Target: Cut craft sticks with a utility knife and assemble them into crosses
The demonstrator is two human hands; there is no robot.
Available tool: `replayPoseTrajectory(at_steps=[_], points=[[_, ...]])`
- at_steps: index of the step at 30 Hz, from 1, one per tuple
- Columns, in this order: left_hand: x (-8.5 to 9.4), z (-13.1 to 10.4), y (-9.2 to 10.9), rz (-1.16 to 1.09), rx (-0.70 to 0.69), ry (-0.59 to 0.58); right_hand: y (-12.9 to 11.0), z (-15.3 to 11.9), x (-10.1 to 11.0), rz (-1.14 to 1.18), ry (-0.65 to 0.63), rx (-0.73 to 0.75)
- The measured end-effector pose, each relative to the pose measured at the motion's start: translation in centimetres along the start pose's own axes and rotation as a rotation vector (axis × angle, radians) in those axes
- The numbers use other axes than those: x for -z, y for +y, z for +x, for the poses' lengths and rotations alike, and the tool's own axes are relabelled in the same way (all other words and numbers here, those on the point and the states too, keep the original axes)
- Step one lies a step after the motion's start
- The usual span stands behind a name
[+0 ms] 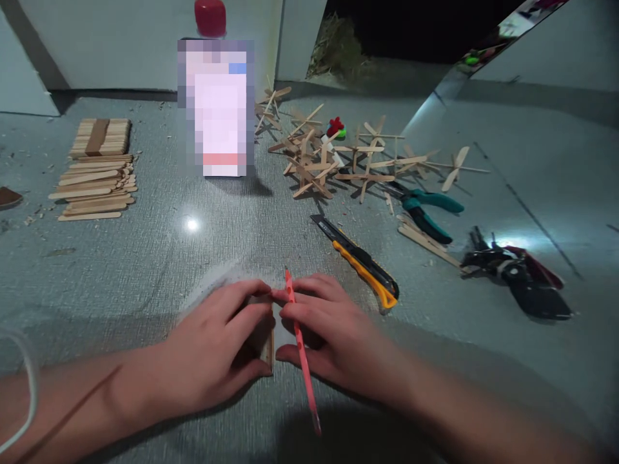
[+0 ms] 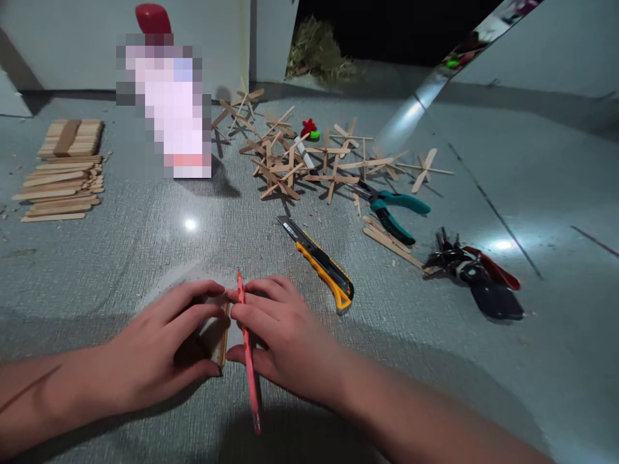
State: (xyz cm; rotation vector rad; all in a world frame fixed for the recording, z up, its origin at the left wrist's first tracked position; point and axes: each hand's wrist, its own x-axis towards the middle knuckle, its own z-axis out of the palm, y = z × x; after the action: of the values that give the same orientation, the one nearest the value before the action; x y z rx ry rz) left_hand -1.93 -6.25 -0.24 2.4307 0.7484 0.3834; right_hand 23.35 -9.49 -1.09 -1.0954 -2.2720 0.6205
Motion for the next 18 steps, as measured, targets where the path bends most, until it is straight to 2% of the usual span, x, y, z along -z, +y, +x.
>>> replayPoseTrajectory(at_steps=[9,18], points=[[0.51,0.31,0.50,0.103,0.023,0.020,0.35,0.07,-0.14,0.004,-0.030,0.041],[0.27,0.46,0.51,0.187,-0.025,0.095,-0.09,-0.25,-0.94,-0.154,0.052,0.091]])
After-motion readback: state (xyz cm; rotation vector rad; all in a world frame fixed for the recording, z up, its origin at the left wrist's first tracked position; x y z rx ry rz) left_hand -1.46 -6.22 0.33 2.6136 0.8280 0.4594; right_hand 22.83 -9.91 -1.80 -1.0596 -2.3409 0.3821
